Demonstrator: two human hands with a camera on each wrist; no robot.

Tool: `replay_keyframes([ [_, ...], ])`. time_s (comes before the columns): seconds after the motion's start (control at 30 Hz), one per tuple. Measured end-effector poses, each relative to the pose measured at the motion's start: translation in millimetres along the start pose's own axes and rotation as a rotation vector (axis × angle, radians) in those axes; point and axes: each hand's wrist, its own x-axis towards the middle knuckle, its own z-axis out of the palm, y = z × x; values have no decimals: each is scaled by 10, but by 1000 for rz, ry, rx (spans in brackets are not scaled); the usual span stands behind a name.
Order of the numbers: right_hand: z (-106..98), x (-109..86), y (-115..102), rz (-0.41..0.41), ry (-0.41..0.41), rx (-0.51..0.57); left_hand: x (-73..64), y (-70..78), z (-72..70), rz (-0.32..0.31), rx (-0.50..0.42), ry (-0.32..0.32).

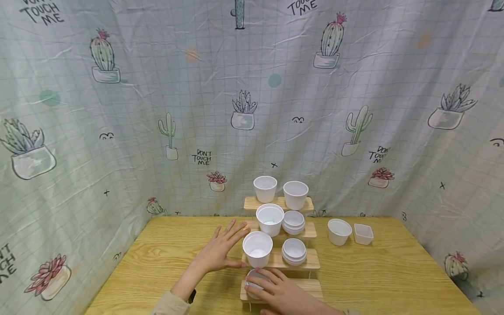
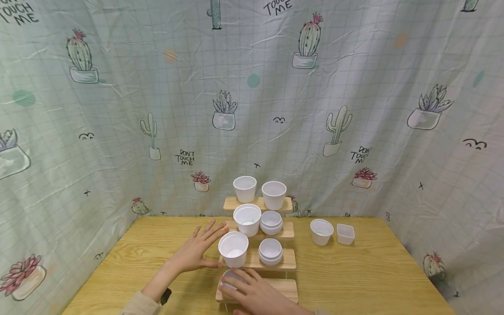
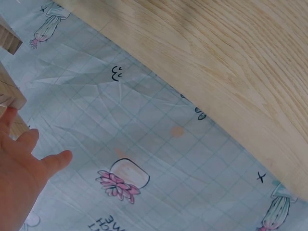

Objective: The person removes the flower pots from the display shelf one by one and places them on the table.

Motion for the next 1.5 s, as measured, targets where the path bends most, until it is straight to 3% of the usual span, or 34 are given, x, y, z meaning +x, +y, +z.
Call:
replay_keyframes([
  [0.47,-2,-37,25,7,12,1,15,0,-20,13,23,1],
  [0.87,-71,-138,57,31,28,-6,2,7,-5,0,-10,0],
  [1.5,-105,-242,123,50,30,-81,3,6,-3,-1,-18,-4],
])
